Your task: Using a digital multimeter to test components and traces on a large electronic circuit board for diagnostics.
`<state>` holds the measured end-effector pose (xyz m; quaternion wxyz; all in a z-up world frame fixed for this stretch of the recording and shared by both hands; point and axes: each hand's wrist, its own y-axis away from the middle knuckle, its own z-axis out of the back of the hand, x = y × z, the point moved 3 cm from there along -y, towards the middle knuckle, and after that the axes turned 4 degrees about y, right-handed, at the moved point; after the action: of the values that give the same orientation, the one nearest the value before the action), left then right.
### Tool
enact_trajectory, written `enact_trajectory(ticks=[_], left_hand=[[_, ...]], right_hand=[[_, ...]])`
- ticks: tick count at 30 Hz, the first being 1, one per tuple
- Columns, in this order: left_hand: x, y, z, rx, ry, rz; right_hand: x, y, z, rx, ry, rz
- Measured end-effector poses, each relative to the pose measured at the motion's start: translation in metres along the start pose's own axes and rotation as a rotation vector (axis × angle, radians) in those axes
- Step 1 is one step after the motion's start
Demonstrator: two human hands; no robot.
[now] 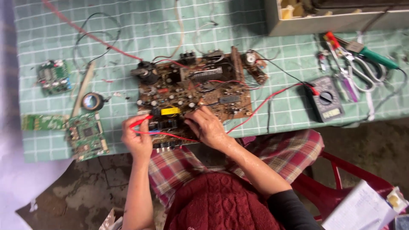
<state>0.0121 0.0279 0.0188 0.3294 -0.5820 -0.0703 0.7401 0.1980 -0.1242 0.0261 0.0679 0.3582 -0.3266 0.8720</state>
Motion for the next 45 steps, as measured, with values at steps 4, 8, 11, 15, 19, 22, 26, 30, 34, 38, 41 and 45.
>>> enact_trajectory(ticks=[4, 8, 11, 15, 19, 22, 26, 30, 34, 38, 41, 45], left_hand=[[0.0, -0.003, 0.0, -0.026, 0.016, -0.01], [0.006, -0.002, 0.0, -0.043, 0.05, 0.009], [0.007, -0.002, 0.001, -0.046, 0.044, 0.008], [0.008, -0.002, 0.001, -0.046, 0.054, -0.001], [0.008, -0.002, 0.001, -0.041, 0.057, 0.002], [0.007, -0.004, 0.0, -0.042, 0.055, 0.005], [0.003, -0.005, -0.001, -0.032, 0.042, -0.029], [0.004, -0.006, 0.0, -0.034, 0.029, -0.039], [0.005, -0.005, 0.0, -0.026, 0.024, -0.042], [0.003, -0.006, 0.002, -0.013, 0.01, -0.028], [0.002, -0.007, 0.003, 0.003, 0.017, -0.009], [-0.005, -0.009, 0.007, 0.003, -0.019, 0.001]], right_hand=[[0.001, -0.001, -0.002, 0.028, 0.0, -0.001], [0.0, 0.0, -0.004, 0.05, -0.001, -0.022], [0.001, -0.001, -0.004, 0.055, 0.001, -0.02], [0.002, -0.001, -0.004, 0.052, 0.015, -0.017], [-0.001, 0.001, -0.006, 0.055, 0.021, -0.019], [0.001, -0.002, -0.005, 0.055, 0.006, -0.029], [0.0, 0.0, -0.005, 0.051, 0.018, -0.016], [0.0, 0.0, -0.005, 0.048, 0.019, -0.024], [-0.014, 0.02, -0.004, 0.005, -0.037, -0.035], [-0.041, 0.056, 0.005, -0.084, -0.042, -0.068], [-0.051, 0.07, 0.021, -0.137, -0.032, -0.113], [-0.033, 0.052, 0.05, -0.206, -0.013, -0.163]])
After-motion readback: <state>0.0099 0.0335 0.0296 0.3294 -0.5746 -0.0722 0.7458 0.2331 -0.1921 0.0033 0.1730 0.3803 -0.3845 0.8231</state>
